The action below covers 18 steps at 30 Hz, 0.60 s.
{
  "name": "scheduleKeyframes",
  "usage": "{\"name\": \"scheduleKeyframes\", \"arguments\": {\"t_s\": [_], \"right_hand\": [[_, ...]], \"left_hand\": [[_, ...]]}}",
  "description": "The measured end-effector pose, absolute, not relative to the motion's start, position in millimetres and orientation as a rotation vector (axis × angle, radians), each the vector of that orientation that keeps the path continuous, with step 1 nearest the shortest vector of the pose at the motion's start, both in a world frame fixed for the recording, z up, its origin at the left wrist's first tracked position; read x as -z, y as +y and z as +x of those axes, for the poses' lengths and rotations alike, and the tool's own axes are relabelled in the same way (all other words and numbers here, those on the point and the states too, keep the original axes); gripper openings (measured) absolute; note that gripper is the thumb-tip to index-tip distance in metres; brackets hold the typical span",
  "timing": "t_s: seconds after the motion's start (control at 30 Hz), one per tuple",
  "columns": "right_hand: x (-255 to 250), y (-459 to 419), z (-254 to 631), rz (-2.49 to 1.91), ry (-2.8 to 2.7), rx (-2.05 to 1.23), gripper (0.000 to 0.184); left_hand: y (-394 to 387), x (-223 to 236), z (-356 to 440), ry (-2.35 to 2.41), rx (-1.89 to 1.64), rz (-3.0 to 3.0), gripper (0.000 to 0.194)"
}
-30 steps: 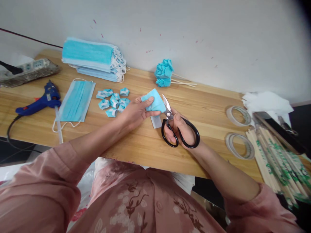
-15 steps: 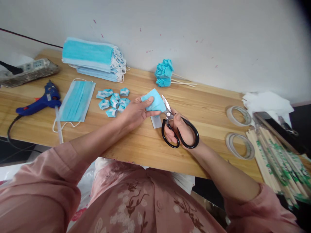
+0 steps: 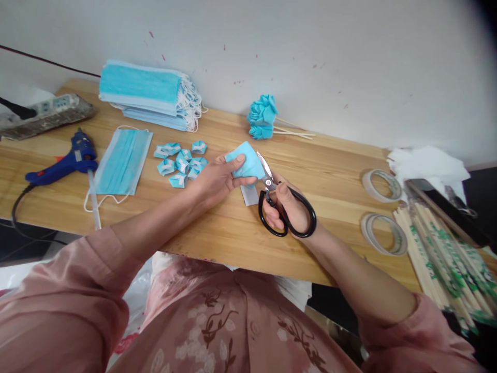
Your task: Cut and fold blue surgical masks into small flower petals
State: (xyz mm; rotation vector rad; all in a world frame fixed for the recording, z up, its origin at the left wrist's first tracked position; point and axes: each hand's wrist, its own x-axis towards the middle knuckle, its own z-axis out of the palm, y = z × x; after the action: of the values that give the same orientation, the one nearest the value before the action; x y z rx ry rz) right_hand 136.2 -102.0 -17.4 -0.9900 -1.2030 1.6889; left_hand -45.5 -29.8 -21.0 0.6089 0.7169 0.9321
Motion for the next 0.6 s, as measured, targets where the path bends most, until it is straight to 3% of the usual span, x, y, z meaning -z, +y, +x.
{"name": "scheduleKeyframes", "arguments": {"t_s": [0.6], "right_hand": [[19.3, -102.8, 134.1, -0.987, -1.213, -1.646, 0.096]], "left_hand": [[-27.6, 25.7, -46.8, 0.677, -0.951, 0.642, 0.01]]}}
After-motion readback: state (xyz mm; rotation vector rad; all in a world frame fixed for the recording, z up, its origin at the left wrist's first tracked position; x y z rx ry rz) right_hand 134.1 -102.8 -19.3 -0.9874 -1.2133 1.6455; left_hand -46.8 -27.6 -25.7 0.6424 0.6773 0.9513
